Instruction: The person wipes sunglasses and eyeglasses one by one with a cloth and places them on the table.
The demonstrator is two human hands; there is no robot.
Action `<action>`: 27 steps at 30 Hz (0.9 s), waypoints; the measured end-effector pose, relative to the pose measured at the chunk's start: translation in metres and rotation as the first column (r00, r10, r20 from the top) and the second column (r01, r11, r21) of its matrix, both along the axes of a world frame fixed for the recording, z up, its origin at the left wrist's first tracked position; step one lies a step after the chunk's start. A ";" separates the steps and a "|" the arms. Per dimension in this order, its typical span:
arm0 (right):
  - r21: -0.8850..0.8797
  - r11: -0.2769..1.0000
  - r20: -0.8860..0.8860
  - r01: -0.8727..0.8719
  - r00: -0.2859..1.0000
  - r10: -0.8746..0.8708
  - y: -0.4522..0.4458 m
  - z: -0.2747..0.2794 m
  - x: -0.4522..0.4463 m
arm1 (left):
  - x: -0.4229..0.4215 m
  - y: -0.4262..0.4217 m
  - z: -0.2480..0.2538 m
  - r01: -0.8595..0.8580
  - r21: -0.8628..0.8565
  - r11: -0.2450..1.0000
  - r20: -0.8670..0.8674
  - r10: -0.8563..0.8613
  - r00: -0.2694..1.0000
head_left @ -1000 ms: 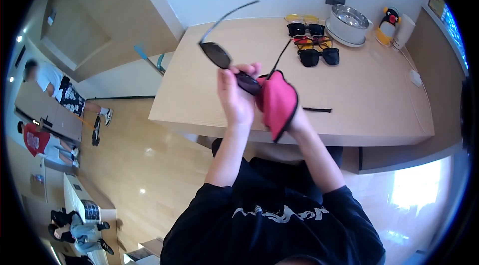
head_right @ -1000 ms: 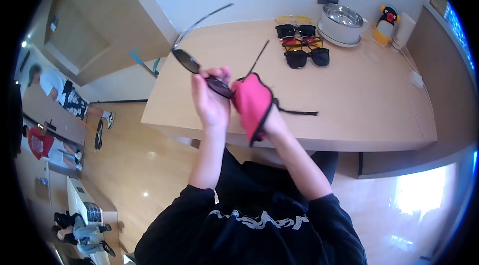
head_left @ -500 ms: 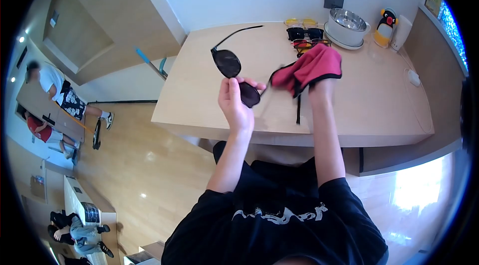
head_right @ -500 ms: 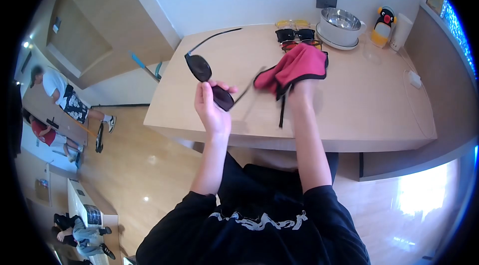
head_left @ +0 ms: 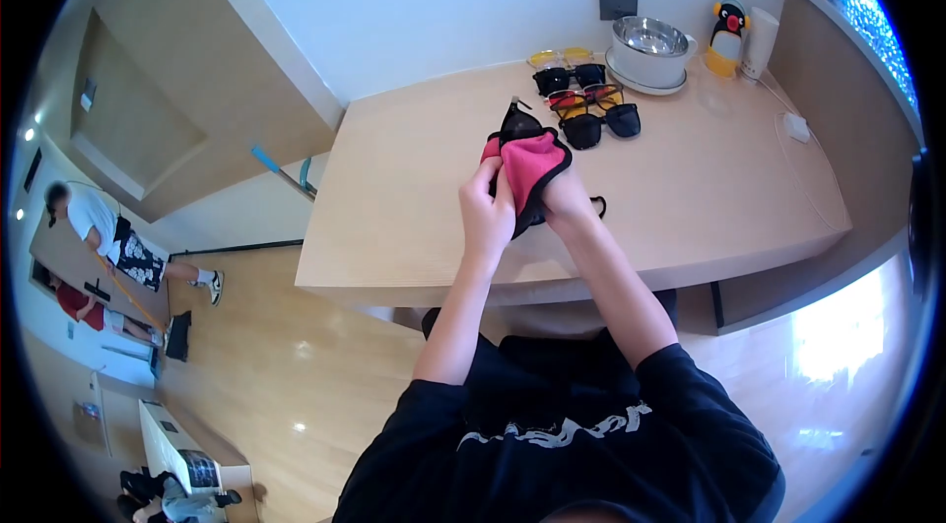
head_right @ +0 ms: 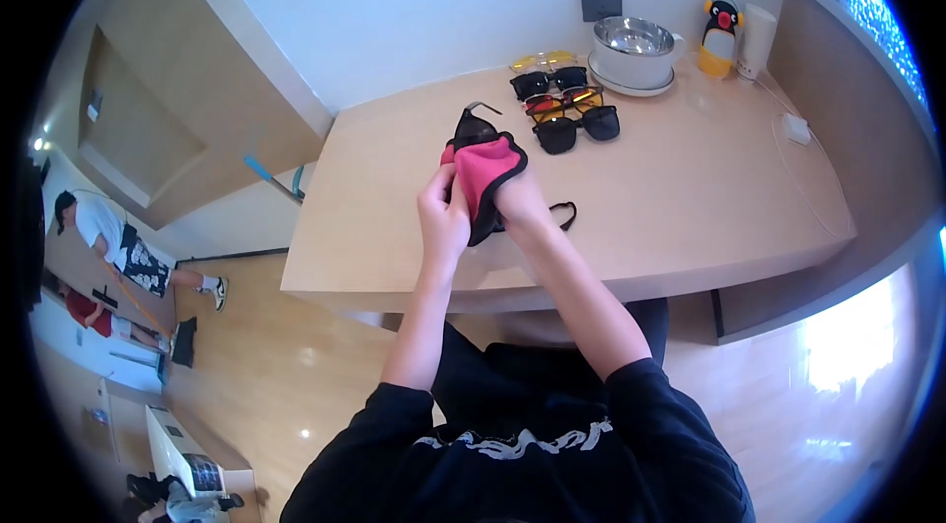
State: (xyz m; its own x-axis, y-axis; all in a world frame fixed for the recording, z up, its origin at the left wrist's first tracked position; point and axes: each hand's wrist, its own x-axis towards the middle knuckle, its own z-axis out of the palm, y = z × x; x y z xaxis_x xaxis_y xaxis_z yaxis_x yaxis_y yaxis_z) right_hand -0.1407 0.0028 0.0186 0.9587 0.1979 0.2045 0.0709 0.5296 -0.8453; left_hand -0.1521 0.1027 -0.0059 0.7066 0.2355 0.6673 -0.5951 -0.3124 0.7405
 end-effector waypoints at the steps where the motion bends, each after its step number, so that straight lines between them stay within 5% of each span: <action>1: 0.086 0.996 -0.112 0.009 0.994 0.001 0.001 -0.003 -0.003 | -0.006 0.000 0.000 -0.070 0.063 0.996 -0.018 0.071 0.997; 8: 0.394 0.917 -0.161 -0.066 0.977 0.139 0.001 -0.004 -0.002 | -0.040 0.002 0.015 -0.147 0.323 0.935 0.020 0.148 0.989; 10: 0.317 0.942 -0.095 -0.112 0.984 0.149 0.000 -0.010 -0.010 | -0.048 0.001 0.015 -0.197 0.468 0.861 0.086 0.177 0.980; 12: 0.322 0.946 -0.238 -0.026 0.965 0.107 0.004 -0.011 -0.024 | -0.059 0.003 0.015 -0.227 0.472 0.852 0.081 0.214 0.973; 14: 0.175 0.979 -0.177 -0.109 0.974 0.140 0.000 -0.012 -0.033 | -0.060 0.009 0.015 -0.253 0.478 0.841 0.075 0.248 0.966; 17: 0.257 0.938 -0.209 -0.234 0.934 0.290 -0.007 -0.026 -0.030 | -0.058 0.016 0.014 -0.178 0.488 0.855 0.081 0.159 0.984; 20: 0.190 0.982 -0.063 -0.008 0.998 0.021 -0.014 -0.021 -0.020 | -0.052 0.015 0.010 -0.113 0.468 0.876 0.070 0.090 0.993; 27: 0.196 0.980 -0.148 -0.042 0.986 0.072 -0.007 -0.015 -0.031 | -0.050 0.009 0.001 -0.177 0.300 0.937 0.150 0.137 0.979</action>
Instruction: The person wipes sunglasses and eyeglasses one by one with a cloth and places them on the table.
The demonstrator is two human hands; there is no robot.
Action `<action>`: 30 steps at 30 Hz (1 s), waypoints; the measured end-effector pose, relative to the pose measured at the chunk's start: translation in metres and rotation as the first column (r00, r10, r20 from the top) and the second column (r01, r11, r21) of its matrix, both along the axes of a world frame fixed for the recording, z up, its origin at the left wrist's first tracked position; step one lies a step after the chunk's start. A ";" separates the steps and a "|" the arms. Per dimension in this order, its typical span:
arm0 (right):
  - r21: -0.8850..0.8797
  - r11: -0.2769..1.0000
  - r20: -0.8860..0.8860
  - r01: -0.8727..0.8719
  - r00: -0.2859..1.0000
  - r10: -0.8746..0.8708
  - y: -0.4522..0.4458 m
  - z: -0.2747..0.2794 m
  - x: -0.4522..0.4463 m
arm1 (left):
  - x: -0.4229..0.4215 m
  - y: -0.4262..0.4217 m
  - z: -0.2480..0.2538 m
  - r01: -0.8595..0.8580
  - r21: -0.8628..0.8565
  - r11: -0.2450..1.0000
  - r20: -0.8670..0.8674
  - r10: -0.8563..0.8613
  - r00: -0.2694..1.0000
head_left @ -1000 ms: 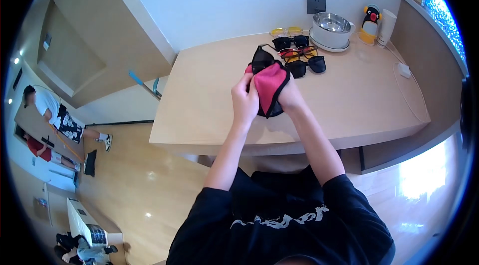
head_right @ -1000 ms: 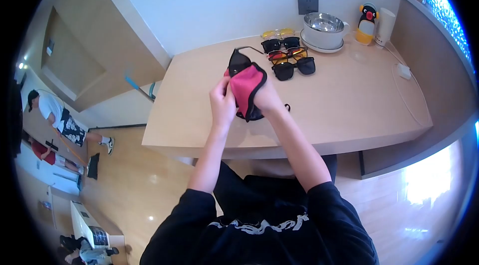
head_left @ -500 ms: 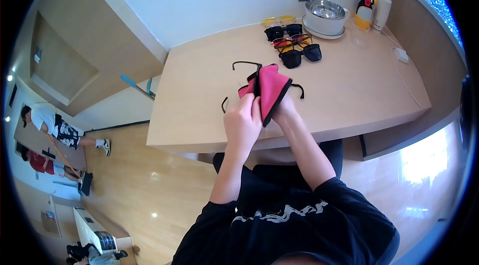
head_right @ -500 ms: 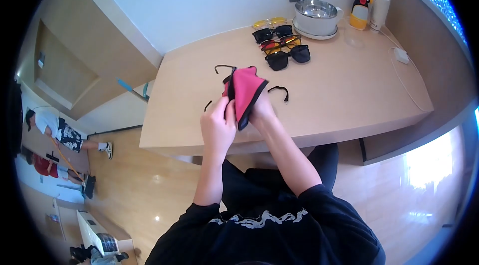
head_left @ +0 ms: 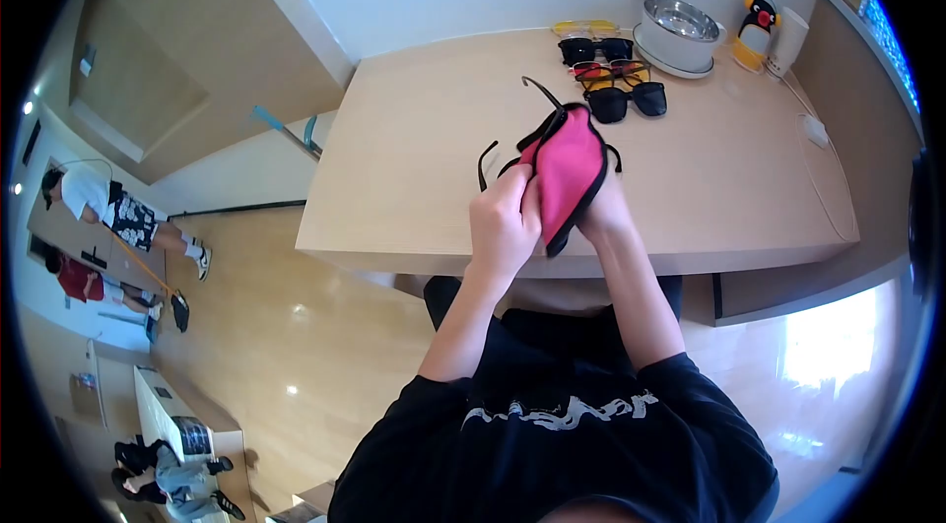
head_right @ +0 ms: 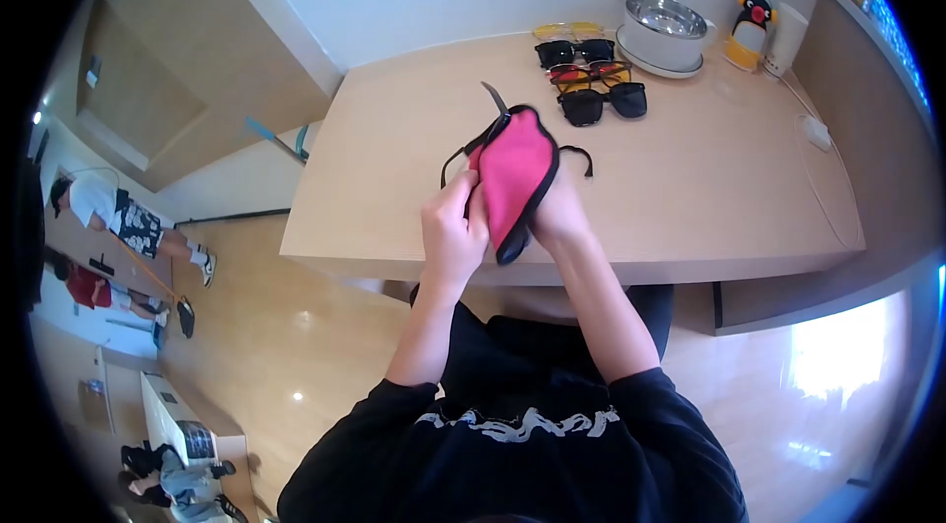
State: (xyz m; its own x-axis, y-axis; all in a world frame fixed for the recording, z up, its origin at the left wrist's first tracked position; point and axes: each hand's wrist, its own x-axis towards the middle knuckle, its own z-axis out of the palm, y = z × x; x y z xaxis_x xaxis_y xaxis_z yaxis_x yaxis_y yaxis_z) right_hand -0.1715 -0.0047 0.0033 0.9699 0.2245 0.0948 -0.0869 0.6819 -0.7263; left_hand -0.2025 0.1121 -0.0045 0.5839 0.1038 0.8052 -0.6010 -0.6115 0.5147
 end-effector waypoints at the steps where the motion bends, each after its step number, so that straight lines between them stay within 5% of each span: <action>1: -0.059 0.998 0.019 0.020 1.000 -0.019 0.001 -0.006 -0.001 | 0.001 0.001 -0.001 -0.007 -0.006 1.000 -0.002 0.007 1.000; 5: -0.231 0.973 0.154 0.023 0.988 0.013 -0.013 -0.009 0.002 | -0.002 0.010 -0.004 0.092 0.151 0.984 -0.079 -0.080 0.994; 6: -0.088 0.996 0.112 -0.002 0.994 0.012 -0.017 -0.010 0.008 | -0.004 0.010 -0.006 0.127 0.181 0.975 -0.093 -0.112 0.989; 13: -0.151 0.983 0.186 0.106 0.980 -0.077 0.002 -0.010 -0.007 | -0.006 0.005 0.004 0.102 -0.004 0.995 -0.113 -0.101 0.988; 15: -0.100 0.993 0.097 0.067 0.994 -0.058 -0.002 -0.015 -0.005 | -0.004 0.008 -0.001 0.091 0.032 0.995 -0.118 -0.086 0.989; 17: -0.249 0.965 0.133 0.088 0.989 -0.056 -0.010 -0.020 0.004 | -0.004 0.009 -0.006 0.105 0.088 0.991 -0.099 -0.096 0.990; 19: -0.071 0.996 0.189 0.049 0.981 -0.035 -0.016 -0.012 0.012 | -0.004 0.008 -0.010 0.099 0.111 0.989 -0.068 -0.092 0.993; 27: -0.082 0.989 0.088 0.119 0.990 -0.112 0.007 -0.006 -0.014 | -0.005 0.008 -0.011 0.094 -0.031 0.995 0.000 -0.094 0.996; 29: -0.308 0.948 0.253 0.076 0.967 0.005 -0.012 -0.023 0.008 | -0.005 0.008 -0.011 0.125 -0.048 0.991 -0.006 -0.125 0.992; 30: -0.163 0.986 0.173 0.030 0.985 -0.001 -0.014 -0.020 0.013 | -0.011 0.008 -0.009 0.141 -0.029 0.990 -0.084 -0.143 0.986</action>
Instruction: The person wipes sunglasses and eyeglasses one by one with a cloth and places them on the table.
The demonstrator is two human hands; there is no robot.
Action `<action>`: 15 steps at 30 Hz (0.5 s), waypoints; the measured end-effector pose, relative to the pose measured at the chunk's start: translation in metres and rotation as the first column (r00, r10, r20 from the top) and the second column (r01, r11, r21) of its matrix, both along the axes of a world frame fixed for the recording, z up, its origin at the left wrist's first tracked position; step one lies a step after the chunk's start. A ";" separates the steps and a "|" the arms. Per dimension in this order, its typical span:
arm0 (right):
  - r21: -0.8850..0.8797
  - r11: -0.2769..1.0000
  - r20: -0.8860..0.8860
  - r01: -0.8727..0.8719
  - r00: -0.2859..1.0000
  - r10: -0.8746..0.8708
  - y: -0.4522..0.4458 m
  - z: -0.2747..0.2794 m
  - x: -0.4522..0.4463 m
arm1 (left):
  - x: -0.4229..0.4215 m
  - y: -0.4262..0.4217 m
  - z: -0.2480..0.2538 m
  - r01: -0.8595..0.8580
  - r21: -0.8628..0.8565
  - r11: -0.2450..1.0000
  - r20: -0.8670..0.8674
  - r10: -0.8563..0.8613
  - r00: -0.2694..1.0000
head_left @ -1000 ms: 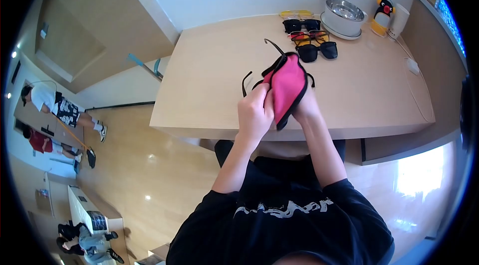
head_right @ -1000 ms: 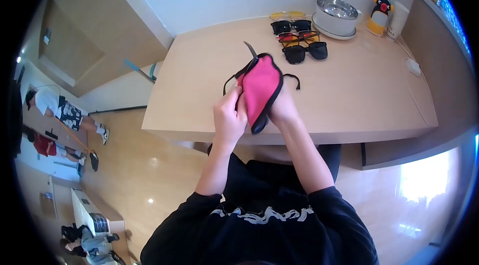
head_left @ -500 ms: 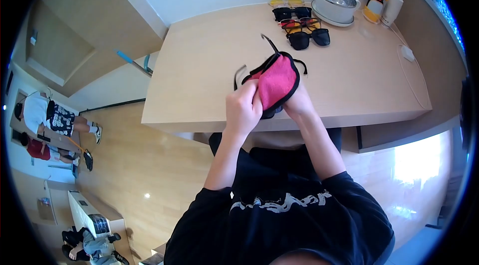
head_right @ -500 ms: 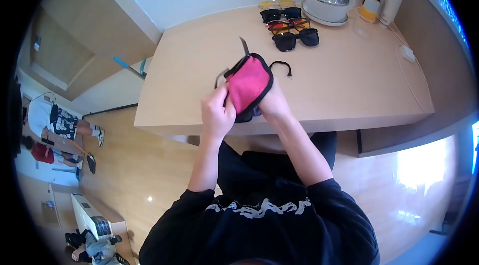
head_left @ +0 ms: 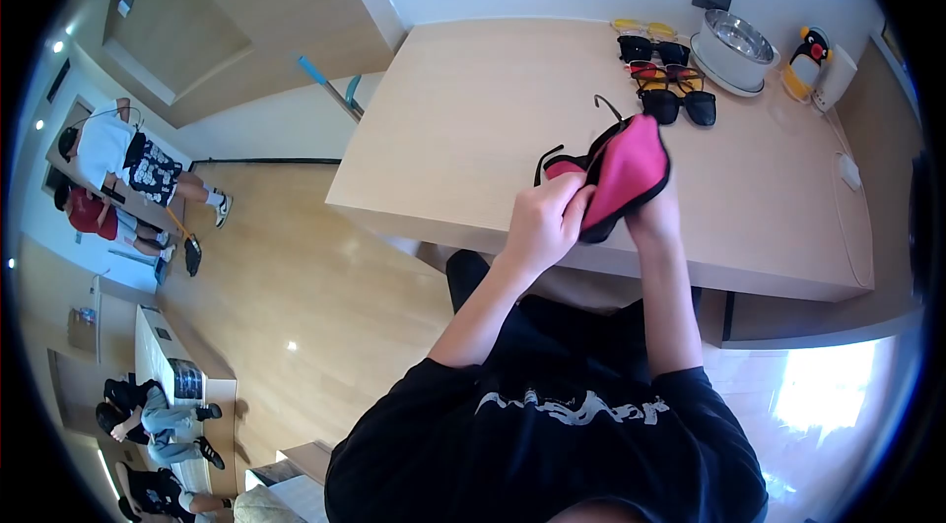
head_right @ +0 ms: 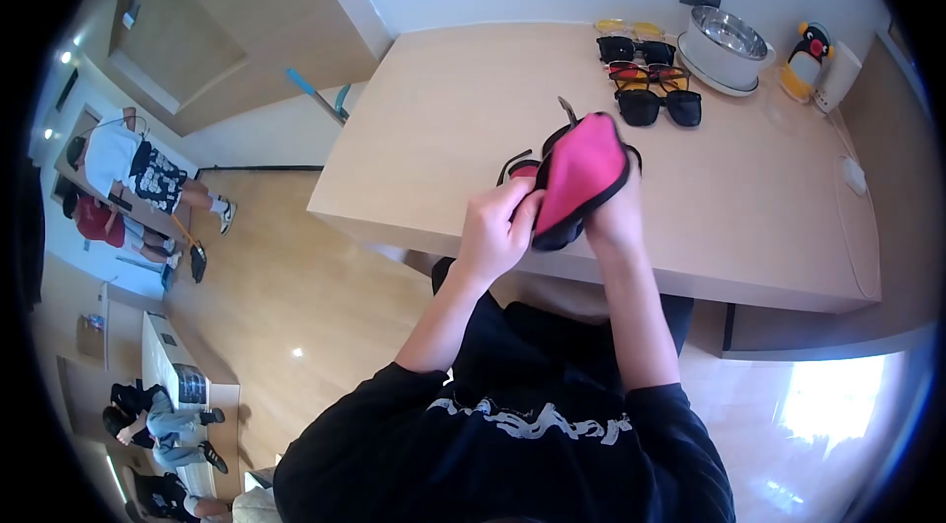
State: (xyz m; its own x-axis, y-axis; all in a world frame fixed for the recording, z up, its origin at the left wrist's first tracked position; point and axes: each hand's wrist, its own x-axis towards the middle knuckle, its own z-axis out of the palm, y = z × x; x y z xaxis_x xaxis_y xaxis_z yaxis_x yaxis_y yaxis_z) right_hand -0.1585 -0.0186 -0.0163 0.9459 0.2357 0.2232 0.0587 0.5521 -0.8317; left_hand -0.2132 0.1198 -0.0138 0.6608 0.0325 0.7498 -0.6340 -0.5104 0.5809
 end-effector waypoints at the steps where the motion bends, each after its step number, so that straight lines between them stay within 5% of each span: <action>1: 0.010 1.000 0.014 0.001 1.000 -0.001 -0.002 0.004 0.001 | -0.004 -0.001 0.001 0.024 0.028 0.999 -0.072 -0.022 0.997; 3: -0.029 0.998 0.028 0.058 0.998 -0.057 0.007 0.010 -0.002 | -0.002 0.000 0.000 0.032 0.022 0.999 -0.151 -0.028 0.988; 5: -0.130 0.986 0.128 0.103 0.988 -0.087 0.022 0.025 -0.023 | 0.003 -0.001 -0.004 -0.081 -0.121 0.989 -0.003 0.082 0.997; 7: 0.047 0.995 0.070 0.087 0.993 -0.090 0.031 0.015 -0.027 | 0.002 0.006 0.000 -0.034 -0.109 0.994 -0.048 0.029 0.998; 9: -0.108 0.988 0.060 0.106 0.993 -0.100 0.022 0.014 -0.017 | 0.003 0.005 0.001 -0.001 -0.094 0.996 -0.035 -0.003 0.999; 11: 0.132 0.988 -0.097 0.082 0.993 -0.069 0.017 0.026 -0.011 | 0.001 0.007 -0.006 0.005 -0.039 0.999 -0.100 -0.009 0.995; 14: 0.098 0.992 -0.073 0.079 0.995 -0.072 0.017 0.031 -0.018 | -0.009 0.002 0.008 -0.017 -0.040 0.999 -0.191 0.009 0.982; 15: -0.038 0.992 0.040 0.118 0.992 -0.116 0.021 0.023 -0.019 | -0.005 0.002 0.005 -0.016 -0.040 0.999 -0.187 0.008 0.982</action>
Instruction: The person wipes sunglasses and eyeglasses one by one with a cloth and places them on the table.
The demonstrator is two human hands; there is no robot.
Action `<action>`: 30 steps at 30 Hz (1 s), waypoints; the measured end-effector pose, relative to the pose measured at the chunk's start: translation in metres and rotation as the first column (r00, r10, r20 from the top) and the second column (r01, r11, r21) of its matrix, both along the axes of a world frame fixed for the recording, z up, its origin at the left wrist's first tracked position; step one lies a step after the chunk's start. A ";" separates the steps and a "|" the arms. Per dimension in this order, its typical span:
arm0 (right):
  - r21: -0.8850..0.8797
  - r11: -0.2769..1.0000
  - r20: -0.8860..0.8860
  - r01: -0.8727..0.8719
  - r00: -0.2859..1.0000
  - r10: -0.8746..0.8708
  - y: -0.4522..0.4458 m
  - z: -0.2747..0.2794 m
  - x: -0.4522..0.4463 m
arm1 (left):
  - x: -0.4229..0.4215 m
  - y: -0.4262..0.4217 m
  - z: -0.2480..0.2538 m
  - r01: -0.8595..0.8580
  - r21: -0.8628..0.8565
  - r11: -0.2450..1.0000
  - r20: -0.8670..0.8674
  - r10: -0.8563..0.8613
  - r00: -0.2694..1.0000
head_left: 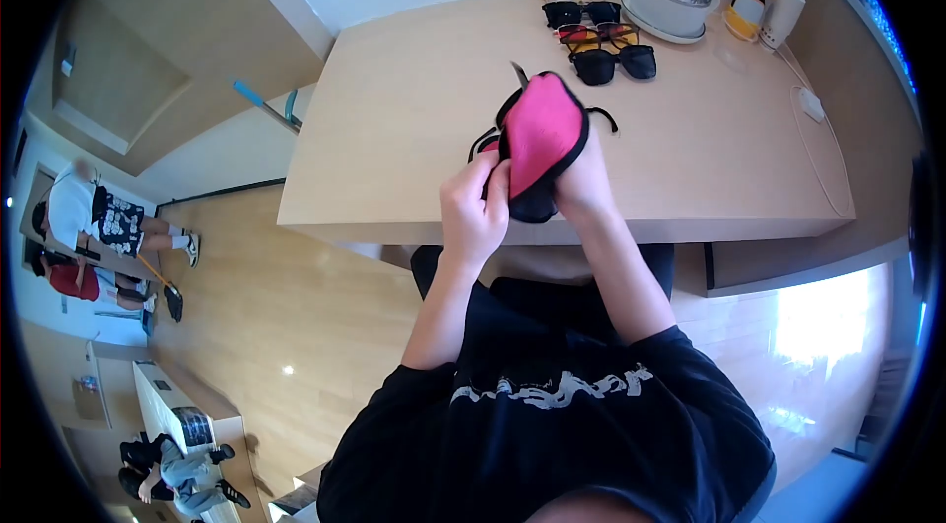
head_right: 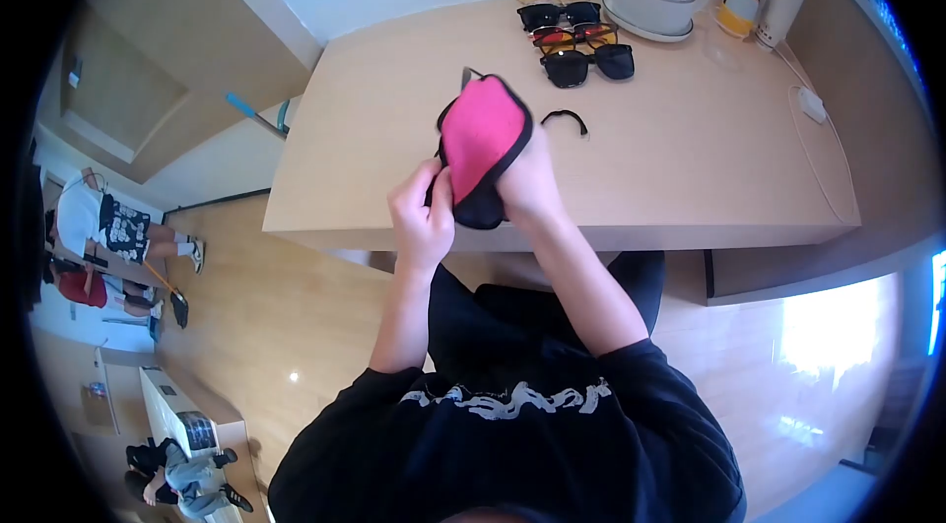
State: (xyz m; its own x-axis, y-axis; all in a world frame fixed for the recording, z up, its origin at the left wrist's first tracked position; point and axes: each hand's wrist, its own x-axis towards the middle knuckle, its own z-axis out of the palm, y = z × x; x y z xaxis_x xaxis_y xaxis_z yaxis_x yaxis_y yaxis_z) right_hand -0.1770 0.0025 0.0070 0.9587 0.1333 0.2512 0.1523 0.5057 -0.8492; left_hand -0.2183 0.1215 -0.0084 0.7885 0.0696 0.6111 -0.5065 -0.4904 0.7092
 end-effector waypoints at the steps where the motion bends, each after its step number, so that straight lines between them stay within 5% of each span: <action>1: -0.144 0.988 0.098 0.047 0.995 -0.033 0.002 -0.006 0.000 | 0.007 -0.001 -0.005 -0.002 -0.086 0.996 0.081 0.009 0.997; 4: -0.032 0.999 -0.094 0.038 0.995 -0.041 0.000 -0.013 -0.003 | 0.013 0.001 -0.009 -0.013 -0.102 0.995 0.179 0.031 0.983; 6: 0.161 0.987 -0.130 -0.027 0.990 0.048 -0.012 -0.007 -0.002 | 0.010 -0.004 -0.011 0.022 -0.251 0.968 0.028 -0.015 0.999; 10: 0.272 0.956 -0.042 0.113 0.994 -0.105 -0.019 -0.001 0.008 | 0.021 -0.005 -0.004 0.150 -0.776 0.613 0.097 -0.118 0.988; 11: -0.217 0.935 0.357 0.281 0.914 -0.192 -0.018 0.002 0.006 | 0.024 -0.007 -0.003 0.148 -0.774 0.615 0.099 -0.114 0.989; 12: -0.541 0.634 0.689 0.552 0.724 -0.042 -0.017 0.003 0.005 | 0.027 -0.008 -0.004 0.205 -0.854 0.479 0.122 -0.198 0.972; 13: -0.442 0.852 0.555 0.282 0.832 0.012 -0.006 -0.002 0.003 | 0.028 -0.011 -0.005 0.247 -0.912 0.328 0.157 -0.277 0.948; 14: -0.442 0.885 0.303 0.149 0.953 -0.009 -0.004 -0.006 -0.015 | 0.026 -0.014 -0.007 0.141 -0.938 0.316 0.050 -0.278 0.959; 16: -0.519 0.849 0.282 0.097 0.957 0.063 0.002 -0.016 -0.004 | 0.026 -0.014 0.000 0.141 -0.939 0.313 0.052 -0.275 0.960; 20: -0.451 0.890 0.276 0.063 0.958 0.072 0.005 -0.031 0.015 | 0.037 -0.005 -0.007 0.118 -0.863 0.491 -0.010 -0.249 0.968; 24: -0.533 0.811 0.345 0.239 0.937 -0.050 0.008 -0.029 0.015 | 0.042 -0.003 -0.003 0.122 -0.893 0.433 0.035 -0.204 0.978; 28: -0.388 0.854 0.363 0.347 0.909 -0.205 0.011 -0.036 0.015 | 0.047 -0.009 -0.008 0.154 -0.942 0.297 0.095 -0.206 0.974; 30: -0.326 0.870 0.190 0.369 0.928 -0.322 0.013 -0.039 0.015 | 0.052 -0.008 -0.011 0.178 -0.931 0.317 0.123 -0.186 0.975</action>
State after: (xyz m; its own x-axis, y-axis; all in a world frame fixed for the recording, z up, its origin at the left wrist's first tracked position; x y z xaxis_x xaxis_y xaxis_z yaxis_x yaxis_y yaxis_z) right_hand -0.1616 0.0156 -0.0317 0.9233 -0.0990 0.3711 0.3788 0.0747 -0.9225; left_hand -0.1665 0.1138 -0.0196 0.8632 0.4433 0.2415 -0.4856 0.5985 0.6372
